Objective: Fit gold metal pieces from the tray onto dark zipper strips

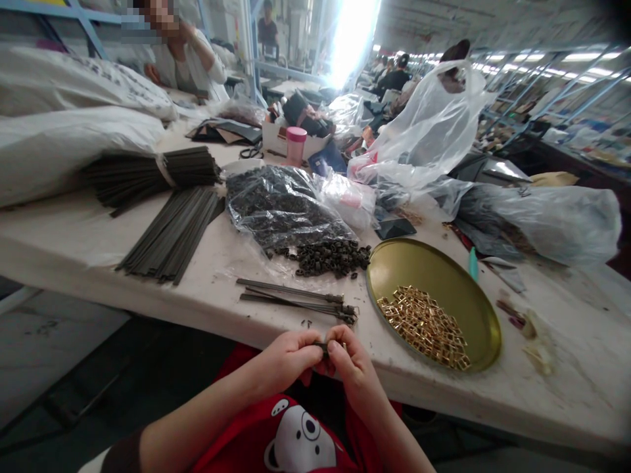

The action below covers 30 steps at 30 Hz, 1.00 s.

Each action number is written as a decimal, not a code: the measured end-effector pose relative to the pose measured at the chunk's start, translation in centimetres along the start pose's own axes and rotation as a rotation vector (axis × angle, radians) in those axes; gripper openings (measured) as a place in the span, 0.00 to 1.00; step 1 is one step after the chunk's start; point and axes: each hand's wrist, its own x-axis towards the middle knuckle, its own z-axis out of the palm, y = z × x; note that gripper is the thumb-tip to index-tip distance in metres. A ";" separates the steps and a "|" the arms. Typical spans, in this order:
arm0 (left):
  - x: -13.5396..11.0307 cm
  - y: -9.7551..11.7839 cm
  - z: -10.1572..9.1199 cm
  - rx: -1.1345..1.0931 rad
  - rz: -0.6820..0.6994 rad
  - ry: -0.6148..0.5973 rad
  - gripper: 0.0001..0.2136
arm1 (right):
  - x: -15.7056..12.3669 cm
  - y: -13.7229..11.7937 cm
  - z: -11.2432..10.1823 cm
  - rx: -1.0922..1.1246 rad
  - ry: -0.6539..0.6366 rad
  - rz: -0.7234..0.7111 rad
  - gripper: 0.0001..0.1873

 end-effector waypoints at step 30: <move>-1.0 -1.1 -0.5 0.262 -0.056 -0.064 0.12 | -1.7 2.0 -1.3 -0.417 0.120 -0.008 0.09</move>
